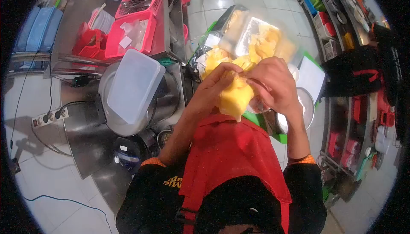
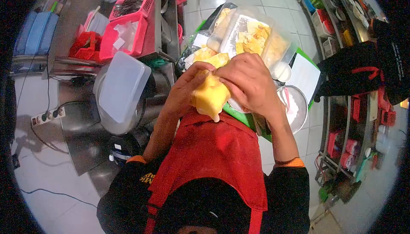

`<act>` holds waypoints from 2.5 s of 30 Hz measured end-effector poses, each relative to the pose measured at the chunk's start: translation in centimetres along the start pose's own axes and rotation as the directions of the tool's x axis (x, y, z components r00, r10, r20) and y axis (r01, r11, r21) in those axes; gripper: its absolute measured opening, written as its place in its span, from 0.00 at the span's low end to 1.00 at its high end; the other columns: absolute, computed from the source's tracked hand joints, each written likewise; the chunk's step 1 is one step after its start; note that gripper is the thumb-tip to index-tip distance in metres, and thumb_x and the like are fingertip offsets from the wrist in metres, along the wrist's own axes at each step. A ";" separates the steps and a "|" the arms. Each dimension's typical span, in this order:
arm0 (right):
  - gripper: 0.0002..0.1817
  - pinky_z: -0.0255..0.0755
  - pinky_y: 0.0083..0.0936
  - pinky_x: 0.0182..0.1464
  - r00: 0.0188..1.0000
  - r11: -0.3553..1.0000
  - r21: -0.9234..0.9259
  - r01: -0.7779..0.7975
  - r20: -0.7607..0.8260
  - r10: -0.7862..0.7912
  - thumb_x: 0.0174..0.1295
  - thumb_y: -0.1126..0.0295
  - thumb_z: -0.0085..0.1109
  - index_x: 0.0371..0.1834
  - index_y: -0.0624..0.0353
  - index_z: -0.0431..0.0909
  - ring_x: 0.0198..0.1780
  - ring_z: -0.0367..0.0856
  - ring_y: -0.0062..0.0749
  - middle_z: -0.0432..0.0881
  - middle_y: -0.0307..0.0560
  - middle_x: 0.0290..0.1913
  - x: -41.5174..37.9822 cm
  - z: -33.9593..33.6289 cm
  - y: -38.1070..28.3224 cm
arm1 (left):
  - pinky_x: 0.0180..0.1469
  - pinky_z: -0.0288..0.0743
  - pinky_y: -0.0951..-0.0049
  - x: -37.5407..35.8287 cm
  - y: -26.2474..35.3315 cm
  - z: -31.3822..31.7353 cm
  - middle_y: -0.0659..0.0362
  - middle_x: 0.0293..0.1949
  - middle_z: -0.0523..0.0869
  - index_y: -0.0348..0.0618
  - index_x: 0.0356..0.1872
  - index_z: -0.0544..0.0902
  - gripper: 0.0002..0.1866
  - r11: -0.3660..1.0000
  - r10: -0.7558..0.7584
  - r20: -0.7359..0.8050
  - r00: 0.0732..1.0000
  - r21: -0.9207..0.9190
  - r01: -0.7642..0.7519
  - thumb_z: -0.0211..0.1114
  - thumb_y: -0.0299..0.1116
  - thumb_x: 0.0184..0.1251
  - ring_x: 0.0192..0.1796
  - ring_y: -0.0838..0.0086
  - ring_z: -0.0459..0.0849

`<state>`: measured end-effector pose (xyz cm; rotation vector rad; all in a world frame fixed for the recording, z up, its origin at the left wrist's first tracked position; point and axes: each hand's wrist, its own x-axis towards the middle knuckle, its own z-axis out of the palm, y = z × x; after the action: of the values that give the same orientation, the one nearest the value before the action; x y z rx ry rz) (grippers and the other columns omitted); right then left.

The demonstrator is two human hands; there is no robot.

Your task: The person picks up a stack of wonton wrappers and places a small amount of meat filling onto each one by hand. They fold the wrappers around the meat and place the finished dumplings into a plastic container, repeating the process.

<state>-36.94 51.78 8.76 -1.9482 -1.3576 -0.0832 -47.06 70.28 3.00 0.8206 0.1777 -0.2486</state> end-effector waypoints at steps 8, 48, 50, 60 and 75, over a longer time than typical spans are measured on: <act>0.13 0.75 0.35 0.46 0.984 0.966 0.200 -0.166 -0.028 0.175 0.56 0.76 0.63 0.46 0.58 0.82 0.43 0.81 0.45 0.82 0.48 0.40 0.0 0.9 -1.6 | 0.51 0.77 0.75 -0.1 -0.2 -0.1 0.59 0.49 0.80 0.42 0.56 0.75 0.13 0.991 0.096 -0.056 0.994 0.098 -0.090 0.54 0.36 0.79 0.48 0.77 0.81; 0.15 0.76 0.27 0.42 0.961 0.954 0.147 -0.261 -0.059 0.271 0.58 0.80 0.63 0.49 0.60 0.80 0.38 0.84 0.35 0.83 0.47 0.35 -1.2 0.3 -0.5 | 0.48 0.72 0.77 1.1 -0.5 -0.9 0.65 0.38 0.83 0.38 0.40 0.82 0.09 0.751 0.359 -0.099 0.928 0.622 -0.223 0.61 0.34 0.74 0.42 0.82 0.77; 0.15 0.76 0.29 0.40 0.976 0.969 0.111 -0.219 0.030 0.217 0.58 0.78 0.62 0.49 0.58 0.80 0.37 0.83 0.38 0.83 0.48 0.35 -0.5 -0.3 -1.0 | 0.49 0.73 0.76 1.1 0.1 -0.9 0.64 0.38 0.83 0.39 0.39 0.82 0.07 0.718 0.326 -0.067 0.943 0.667 -0.201 0.64 0.32 0.71 0.44 0.80 0.78; 0.21 0.78 0.33 0.41 0.924 0.901 0.210 -0.378 0.035 0.380 0.56 0.78 0.63 0.54 0.57 0.75 0.40 0.85 0.46 0.83 0.52 0.38 -0.4 1.1 -1.7 | 0.47 0.74 0.60 0.7 1.4 0.6 0.48 0.33 0.84 0.40 0.36 0.84 0.10 0.268 0.518 0.205 0.830 0.883 -0.385 0.71 0.36 0.62 0.40 0.52 0.83; 0.15 0.77 0.31 0.44 0.864 0.873 0.176 -0.455 -0.150 0.481 0.57 0.76 0.66 0.48 0.60 0.78 0.41 0.86 0.42 0.85 0.50 0.37 -2.8 5.7 -2.7 | 0.54 0.75 0.72 -1.0 -0.9 -2.2 0.59 0.40 0.88 0.39 0.42 0.86 0.11 0.717 0.175 -0.065 0.982 0.693 -0.082 0.70 0.32 0.62 0.47 0.75 0.83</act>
<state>-42.36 53.43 4.85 -2.0419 -0.7170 0.0570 -48.37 71.47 1.08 1.5990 0.1438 -0.1233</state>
